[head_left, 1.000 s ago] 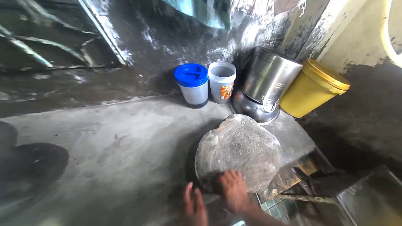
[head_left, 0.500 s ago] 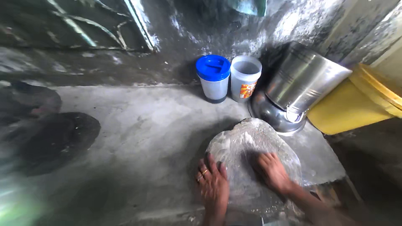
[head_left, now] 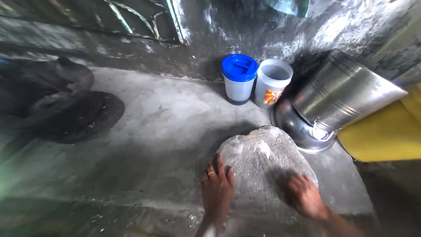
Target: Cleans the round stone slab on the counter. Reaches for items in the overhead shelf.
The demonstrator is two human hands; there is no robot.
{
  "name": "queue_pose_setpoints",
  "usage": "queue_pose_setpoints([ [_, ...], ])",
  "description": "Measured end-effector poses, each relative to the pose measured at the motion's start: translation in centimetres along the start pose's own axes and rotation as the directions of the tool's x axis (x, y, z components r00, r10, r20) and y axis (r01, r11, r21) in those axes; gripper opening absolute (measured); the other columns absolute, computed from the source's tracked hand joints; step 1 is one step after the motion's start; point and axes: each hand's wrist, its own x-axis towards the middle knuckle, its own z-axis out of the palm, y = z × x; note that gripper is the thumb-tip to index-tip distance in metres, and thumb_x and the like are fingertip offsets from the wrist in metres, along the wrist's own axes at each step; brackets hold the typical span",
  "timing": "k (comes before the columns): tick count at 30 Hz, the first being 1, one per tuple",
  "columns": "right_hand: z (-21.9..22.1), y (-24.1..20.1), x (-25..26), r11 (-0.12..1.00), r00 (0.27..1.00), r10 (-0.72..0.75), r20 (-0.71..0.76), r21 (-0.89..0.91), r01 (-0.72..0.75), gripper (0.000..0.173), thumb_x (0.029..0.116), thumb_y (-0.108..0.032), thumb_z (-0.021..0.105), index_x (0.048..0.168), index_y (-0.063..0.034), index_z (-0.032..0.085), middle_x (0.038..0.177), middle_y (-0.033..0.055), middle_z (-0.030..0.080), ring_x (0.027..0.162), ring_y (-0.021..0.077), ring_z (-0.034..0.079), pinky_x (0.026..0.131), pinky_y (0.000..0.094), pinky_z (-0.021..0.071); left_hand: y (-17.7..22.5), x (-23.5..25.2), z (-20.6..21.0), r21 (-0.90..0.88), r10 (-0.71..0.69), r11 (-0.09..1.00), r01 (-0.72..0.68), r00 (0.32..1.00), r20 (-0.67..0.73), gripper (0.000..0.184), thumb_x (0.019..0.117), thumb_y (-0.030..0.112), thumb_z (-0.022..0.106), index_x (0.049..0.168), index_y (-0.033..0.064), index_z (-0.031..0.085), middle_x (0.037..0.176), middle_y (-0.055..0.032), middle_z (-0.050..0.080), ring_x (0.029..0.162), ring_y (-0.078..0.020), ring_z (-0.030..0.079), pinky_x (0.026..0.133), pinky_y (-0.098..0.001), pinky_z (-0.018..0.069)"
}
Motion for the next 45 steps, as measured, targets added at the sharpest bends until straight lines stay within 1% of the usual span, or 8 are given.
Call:
queue_pose_setpoints([
  [4,3.8,0.4,9.3,0.994,0.990,0.107,-0.091,-0.004,-0.108,0.023,0.0946,-0.030,0.059,0.087,-0.0125,0.072,0.090,0.0063,0.071,0.089,0.0279,0.069,0.073,0.0477,0.0541,0.0,0.0,-0.8,-0.018,-0.002,1.000,0.004,0.994,0.105,0.064,0.1010,0.048,0.044,0.148,0.0063,0.053,0.136,-0.0337,0.057,0.113,-0.0530,0.063,0.085,-0.0636,0.0539],
  [9,-0.8,1.4,-3.0,1.000,1.000,-0.008,0.015,-0.007,0.008,0.021,0.0973,-0.032,0.054,0.092,-0.0204,0.070,0.091,0.0000,0.071,0.088,0.0231,0.068,0.072,0.0443,0.0534,-0.5,0.1,-0.3,-0.050,0.003,0.999,-0.001,0.999,0.045,0.066,0.1012,0.052,0.040,0.146,0.0065,0.056,0.135,-0.0344,0.057,0.113,-0.0534,0.063,0.086,-0.0639,0.0538],
  [20,-2.1,4.5,-3.8,0.997,0.999,0.030,-0.029,-0.073,-0.032,0.025,0.0977,-0.026,0.049,0.088,-0.0189,0.071,0.087,0.0014,0.070,0.083,0.0239,0.067,0.071,0.0445,0.0523,-0.4,0.1,-0.2,-0.070,-0.014,0.997,0.016,0.999,0.033,0.065,0.0995,0.052,0.044,0.146,0.0075,0.056,0.134,-0.0332,0.059,0.106,-0.0525,0.066,0.079,-0.0628,0.0556],
  [24,1.1,5.8,7.5,0.987,0.986,0.116,-0.121,-0.096,-0.128,0.024,0.0932,-0.026,0.059,0.087,-0.0084,0.074,0.088,0.0120,0.072,0.084,0.0353,0.070,0.071,0.0539,0.0551,-0.3,0.2,-0.7,-0.067,-0.007,0.998,0.012,0.997,0.076,0.063,0.1012,0.048,0.042,0.145,0.0051,0.056,0.138,-0.0343,0.055,0.114,-0.0539,0.063,0.085,-0.0621,0.0549],
  [28,5.4,1.1,18.1,0.964,0.947,0.263,-0.184,0.012,-0.266,0.018,0.0889,-0.022,0.070,0.095,-0.0052,0.072,0.097,0.0163,0.070,0.096,0.0393,0.067,0.076,0.0583,0.0523,-0.7,0.2,-1.4,-0.223,-0.095,0.968,0.115,0.991,0.097,0.048,0.1049,0.026,0.046,0.144,-0.0005,0.054,0.138,-0.0314,0.057,0.118,-0.0502,0.062,0.091,-0.0614,0.0538],
  [35,4.1,-3.5,7.2,0.995,0.993,0.088,-0.080,0.043,-0.085,0.023,0.0963,-0.032,0.057,0.096,-0.0152,0.073,0.098,0.0063,0.074,0.094,0.0293,0.071,0.076,0.0516,0.0565,-2.1,-2.0,-2.4,-0.599,-0.234,0.711,0.369,0.927,0.294,0.051,0.1099,0.018,0.033,0.153,-0.0086,0.035,0.149,-0.0304,0.048,0.137,-0.0433,0.051,0.114,-0.0533,0.0393],
  [40,6.2,-5.3,16.5,0.921,0.906,0.390,-0.163,0.052,-0.387,0.020,0.0884,-0.017,0.071,0.099,-0.0006,0.072,0.098,0.0201,0.070,0.095,0.0425,0.067,0.078,0.0604,0.0519,-3.3,-1.6,-2.3,-0.659,-0.190,0.621,0.425,0.897,0.400,0.052,0.1107,0.019,0.034,0.152,-0.0122,0.034,0.150,-0.0320,0.046,0.140,-0.0395,0.048,0.118,-0.0465,0.0363],
  [45,6.9,-15.5,14.5,0.961,0.973,0.221,-0.064,0.182,-0.206,0.022,0.0956,-0.030,0.061,0.099,-0.0120,0.074,0.100,0.0083,0.073,0.099,0.0304,0.069,0.081,0.0519,0.0557,-5.8,-0.9,-2.9,-0.725,-0.107,0.445,0.525,0.836,0.539,0.057,0.1123,0.033,0.028,0.147,-0.0091,0.045,0.149,-0.0270,0.050,0.142,-0.0289,0.046,0.121,-0.0412,0.0328],
])
